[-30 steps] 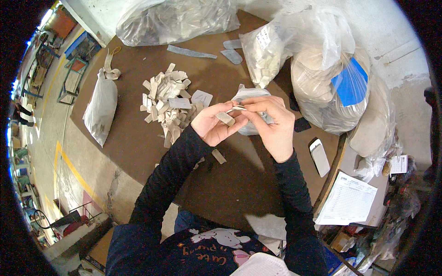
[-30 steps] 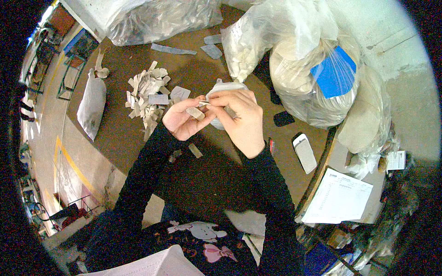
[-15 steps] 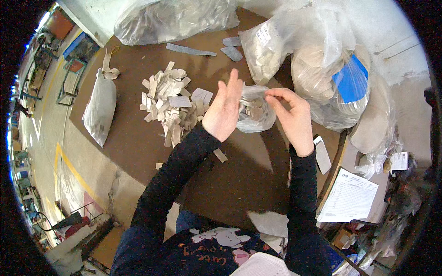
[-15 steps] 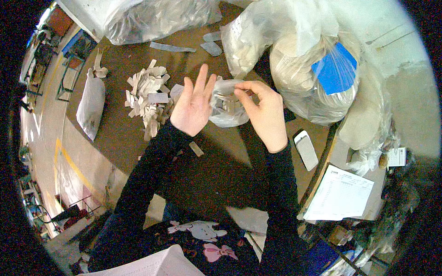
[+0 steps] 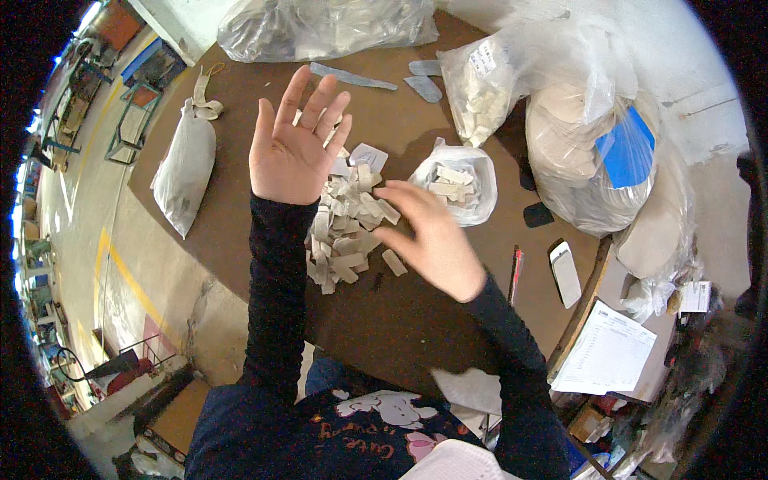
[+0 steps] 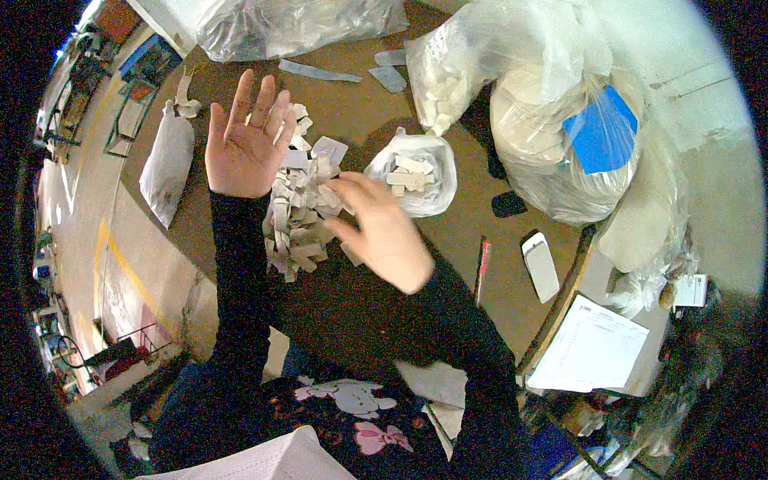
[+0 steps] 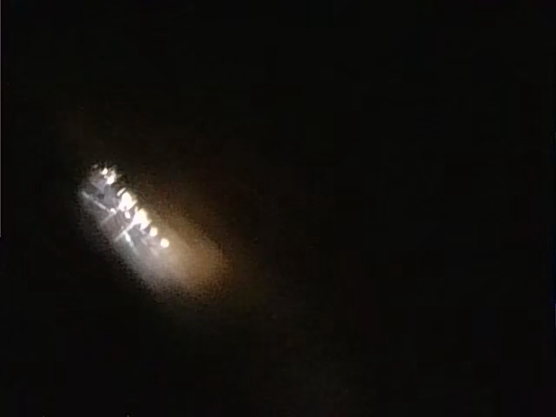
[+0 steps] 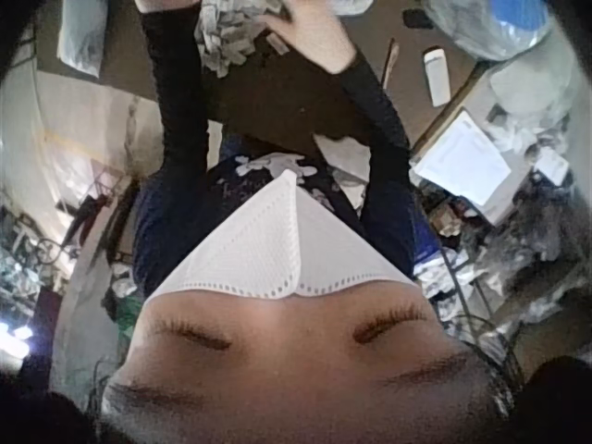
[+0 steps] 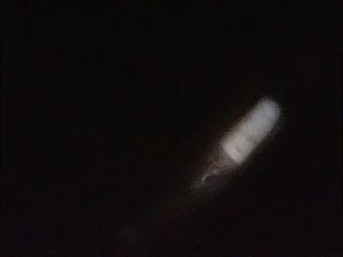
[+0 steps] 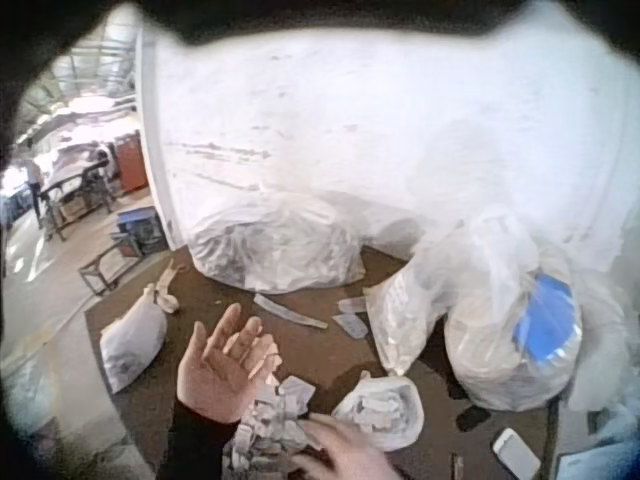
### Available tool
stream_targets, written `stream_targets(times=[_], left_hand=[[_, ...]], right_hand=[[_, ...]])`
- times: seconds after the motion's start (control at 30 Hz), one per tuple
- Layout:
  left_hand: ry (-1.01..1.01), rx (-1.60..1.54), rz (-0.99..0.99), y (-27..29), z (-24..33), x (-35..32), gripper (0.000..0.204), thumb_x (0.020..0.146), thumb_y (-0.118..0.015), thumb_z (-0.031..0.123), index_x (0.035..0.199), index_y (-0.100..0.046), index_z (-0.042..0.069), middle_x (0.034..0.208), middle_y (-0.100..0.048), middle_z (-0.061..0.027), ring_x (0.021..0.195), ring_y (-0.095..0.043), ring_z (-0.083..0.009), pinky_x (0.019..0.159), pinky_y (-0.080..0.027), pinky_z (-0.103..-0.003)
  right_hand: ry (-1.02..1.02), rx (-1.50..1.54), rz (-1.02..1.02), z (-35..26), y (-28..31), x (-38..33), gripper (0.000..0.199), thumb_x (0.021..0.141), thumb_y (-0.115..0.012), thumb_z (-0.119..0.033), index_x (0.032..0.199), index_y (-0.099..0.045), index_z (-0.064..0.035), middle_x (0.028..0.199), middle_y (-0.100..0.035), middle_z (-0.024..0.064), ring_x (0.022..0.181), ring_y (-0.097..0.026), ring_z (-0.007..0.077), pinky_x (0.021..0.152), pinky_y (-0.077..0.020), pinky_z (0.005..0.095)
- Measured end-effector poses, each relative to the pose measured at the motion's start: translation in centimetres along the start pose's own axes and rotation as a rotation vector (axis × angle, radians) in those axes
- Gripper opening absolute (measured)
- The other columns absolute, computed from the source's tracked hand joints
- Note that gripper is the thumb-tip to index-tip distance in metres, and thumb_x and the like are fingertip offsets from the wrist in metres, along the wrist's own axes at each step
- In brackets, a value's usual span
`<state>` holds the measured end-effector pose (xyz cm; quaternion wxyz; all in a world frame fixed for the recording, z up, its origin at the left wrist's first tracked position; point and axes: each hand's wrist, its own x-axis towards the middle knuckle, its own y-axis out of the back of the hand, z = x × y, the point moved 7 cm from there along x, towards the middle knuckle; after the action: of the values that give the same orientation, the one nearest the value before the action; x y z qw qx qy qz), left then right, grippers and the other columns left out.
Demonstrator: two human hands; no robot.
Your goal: The person sorts small rectangular pieces from a pile on a table and places them into a small plastic bag. The person also handles a white rectangular object and a pen, writing on a paper before continuing to sort the pieces.
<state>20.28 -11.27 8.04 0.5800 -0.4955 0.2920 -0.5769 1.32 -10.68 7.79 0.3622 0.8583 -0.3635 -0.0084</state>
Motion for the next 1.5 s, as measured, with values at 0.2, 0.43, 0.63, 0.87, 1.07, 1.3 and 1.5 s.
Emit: stream_targets(times=[0.2,0.43,0.63,0.87,1.07,1.3,1.5], left_hand=[[-0.015,-0.014,0.008,1.0,0.7,-0.5,0.051,0.103,-0.039,0.043,0.140,-0.044,0.008,0.132,-0.056,-0.0130,0.115,-0.057,-0.0279,0.098,-0.045,-0.044],[0.030,0.331,0.148,2.4,0.0,-0.5,0.047,0.102,-0.043,0.038,0.137,-0.048,0.007,0.127,-0.061,-0.0128,0.112,-0.060,-0.0266,0.097,-0.045,-0.040],[0.388,0.775,0.061,1.9,-5.7,-0.7,0.060,0.100,-0.041,0.050,0.139,-0.046,0.005,0.133,-0.057,-0.0143,0.117,-0.056,-0.0257,0.104,-0.040,-0.037],[0.778,-0.038,-0.069,-0.7,-11.7,-3.2,0.080,0.095,-0.032,0.068,0.144,-0.040,0.005,0.123,-0.057,-0.0064,0.113,-0.057,-0.0184,0.097,-0.048,-0.038],[0.685,0.186,0.053,-0.2,-12.6,-3.3,0.056,0.101,-0.051,0.031,0.148,-0.033,0.007,0.130,-0.053,-0.0072,0.112,-0.060,-0.0209,0.095,-0.053,-0.039],[0.614,0.210,0.185,0.9,-12.1,-2.8,0.042,0.101,-0.051,0.020,0.140,-0.045,0.005,0.129,-0.057,-0.0118,0.116,-0.059,-0.0224,0.096,-0.053,-0.038],[0.453,0.358,0.260,1.5,-11.2,-2.6,0.038,0.098,-0.055,0.012,0.135,-0.050,0.001,0.128,-0.059,-0.0124,0.112,-0.061,-0.0201,0.095,-0.053,-0.033]], right_hand=[[0.165,-0.237,-0.055,-3.2,-5.9,-1.4,0.054,0.077,-0.076,-0.018,0.127,-0.056,-0.0114,0.144,-0.043,0.0181,0.127,-0.046,0.0401,0.102,-0.0413,0.0449],[-0.021,0.088,-0.145,-0.4,-5.4,-1.6,0.033,0.079,-0.071,-0.006,0.111,-0.064,-0.0063,0.106,-0.066,0.0152,0.088,-0.064,0.0304,0.077,-0.0519,0.0382],[-0.264,0.354,-0.104,0.5,-1.1,-0.6,0.019,0.083,-0.072,-0.004,0.102,-0.068,-0.0043,0.086,-0.067,0.0050,0.072,-0.059,0.0074,0.065,-0.0471,0.0231],[-0.339,0.551,0.110,3.3,2.5,-0.2,0.022,0.085,-0.072,-0.007,0.105,-0.066,-0.0004,0.085,-0.068,0.0059,0.072,-0.062,0.0110,0.066,-0.0489,0.0264],[-0.444,0.306,0.072,3.3,3.8,-0.4,0.033,0.087,-0.071,-0.007,0.118,-0.061,0.0001,0.093,-0.066,0.0054,0.083,-0.063,0.0099,0.073,-0.0519,0.0251],[-0.222,0.150,0.216,1.1,5.9,-0.5,0.051,0.080,-0.073,0.000,0.128,-0.056,-0.0042,0.114,-0.060,0.0111,0.091,-0.066,0.0171,0.081,-0.0572,0.0307],[-0.250,0.163,0.198,2.2,6.5,-0.3,0.041,0.083,-0.069,0.004,0.122,-0.060,-0.0020,0.104,-0.064,0.0080,0.085,-0.064,0.0129,0.076,-0.0544,0.0262]])
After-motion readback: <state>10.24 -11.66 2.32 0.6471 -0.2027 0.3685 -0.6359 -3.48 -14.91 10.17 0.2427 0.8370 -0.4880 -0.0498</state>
